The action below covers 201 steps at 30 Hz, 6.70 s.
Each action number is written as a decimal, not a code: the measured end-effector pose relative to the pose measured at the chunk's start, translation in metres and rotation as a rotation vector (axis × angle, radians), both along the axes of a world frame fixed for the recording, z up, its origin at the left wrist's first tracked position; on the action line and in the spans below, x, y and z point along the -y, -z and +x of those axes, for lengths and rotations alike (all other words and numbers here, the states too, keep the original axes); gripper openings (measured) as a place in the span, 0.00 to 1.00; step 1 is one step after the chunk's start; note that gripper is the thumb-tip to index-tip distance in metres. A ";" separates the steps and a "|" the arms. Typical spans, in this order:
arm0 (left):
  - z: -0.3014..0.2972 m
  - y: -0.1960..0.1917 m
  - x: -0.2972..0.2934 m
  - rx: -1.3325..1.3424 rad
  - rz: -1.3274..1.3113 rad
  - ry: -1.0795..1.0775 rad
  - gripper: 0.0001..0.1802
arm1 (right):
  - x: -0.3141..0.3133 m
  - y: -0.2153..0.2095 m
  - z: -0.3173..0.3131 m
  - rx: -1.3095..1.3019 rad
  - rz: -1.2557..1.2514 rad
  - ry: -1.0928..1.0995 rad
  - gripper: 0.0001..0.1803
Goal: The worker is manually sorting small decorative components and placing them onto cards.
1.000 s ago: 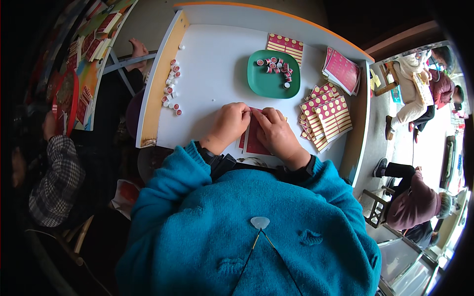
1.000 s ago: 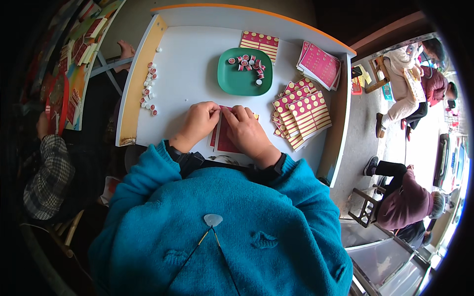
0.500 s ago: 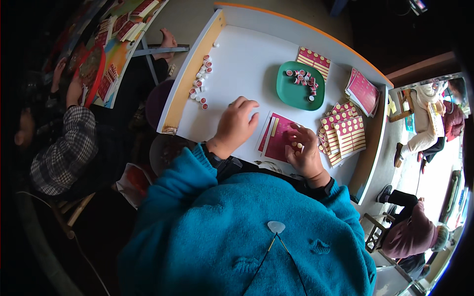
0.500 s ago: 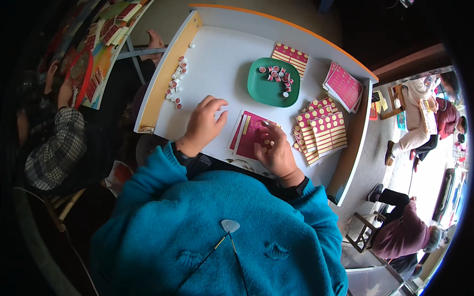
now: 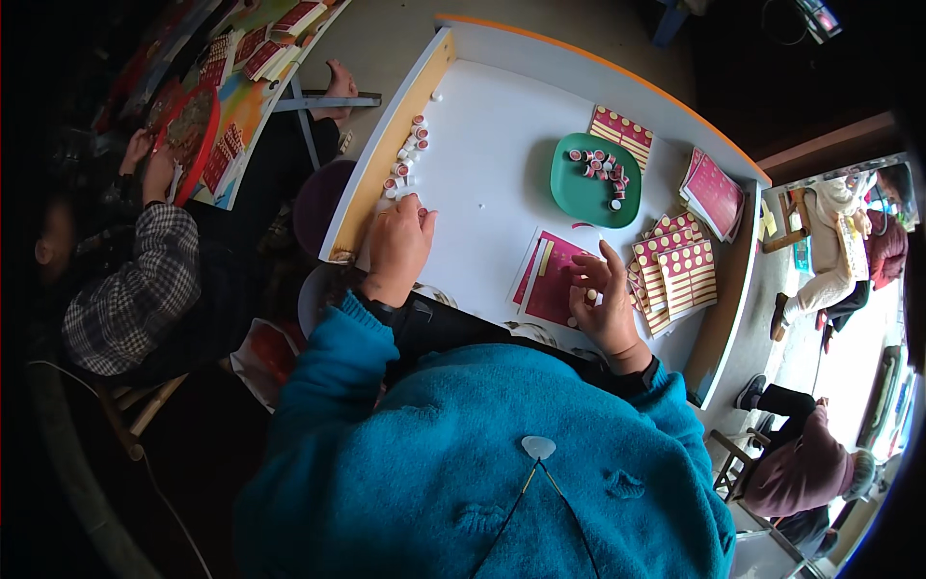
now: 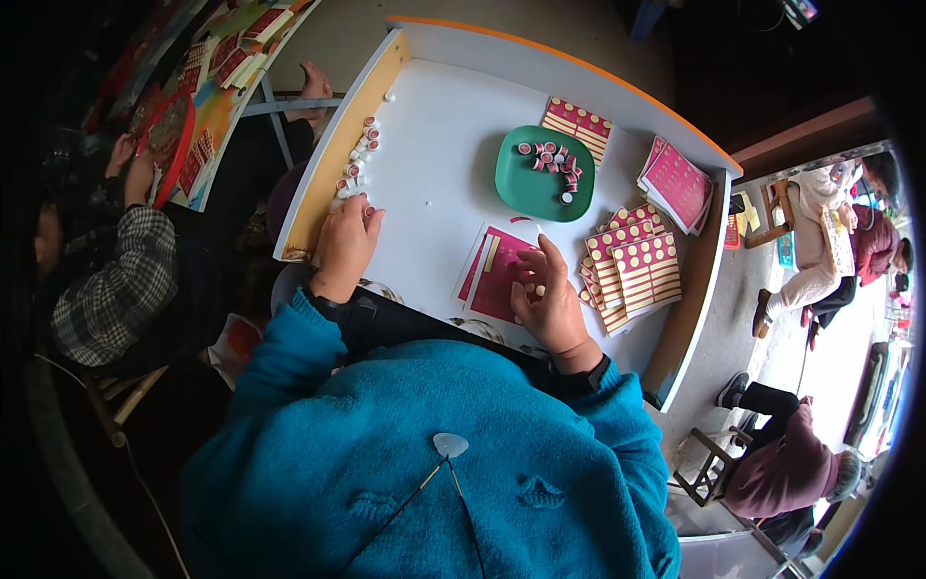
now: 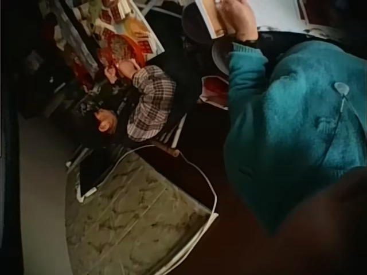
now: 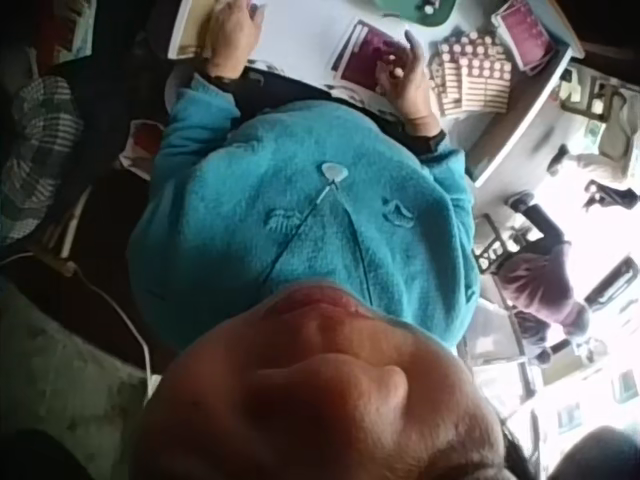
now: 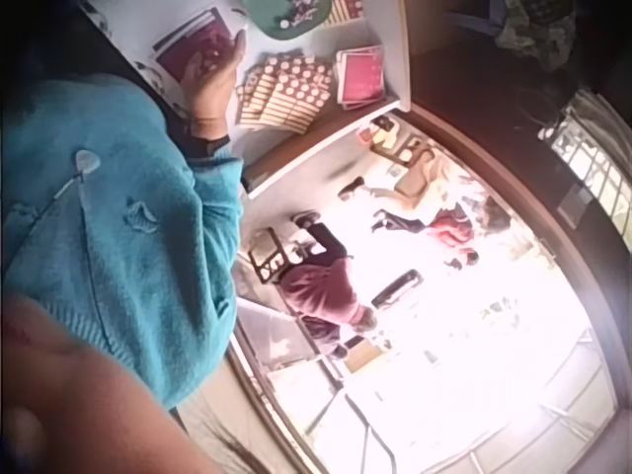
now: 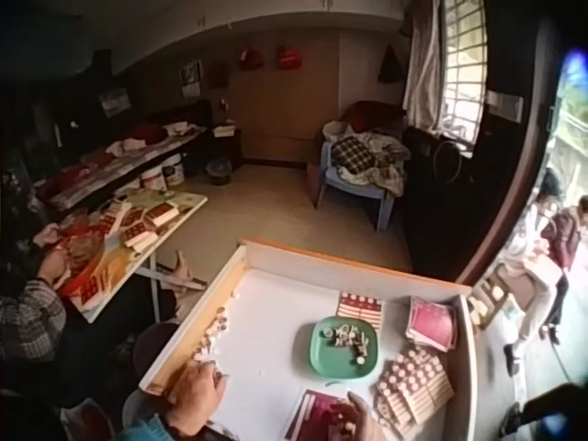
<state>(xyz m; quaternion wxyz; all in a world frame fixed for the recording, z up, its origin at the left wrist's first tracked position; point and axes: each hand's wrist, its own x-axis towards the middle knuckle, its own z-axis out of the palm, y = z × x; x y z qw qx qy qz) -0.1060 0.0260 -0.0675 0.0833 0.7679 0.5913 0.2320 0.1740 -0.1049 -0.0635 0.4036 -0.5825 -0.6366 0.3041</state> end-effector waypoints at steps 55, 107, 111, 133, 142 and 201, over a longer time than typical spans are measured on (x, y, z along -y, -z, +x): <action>0.097 -0.047 0.027 0.532 -0.043 0.621 0.14 | -0.025 -0.046 -0.021 -0.747 -0.044 0.052 0.07; 0.097 0.015 0.021 0.284 -0.088 0.603 0.09 | -0.045 0.009 -0.018 0.568 0.150 0.014 0.23; 0.096 0.018 0.024 0.243 -0.065 0.596 0.11 | -0.031 0.006 -0.012 0.477 0.215 -0.055 0.17; 0.090 -0.041 0.033 0.326 0.031 0.645 0.11 | -0.036 -0.017 -0.025 -0.706 -0.189 0.120 0.18; 0.089 -0.048 0.031 0.263 0.114 0.699 0.10 | -0.034 -0.019 -0.019 -0.627 -0.244 0.068 0.16; 0.070 -0.041 0.014 0.853 -1.150 0.634 0.23 | -0.034 -0.040 -0.017 -0.001 -0.079 -0.225 0.18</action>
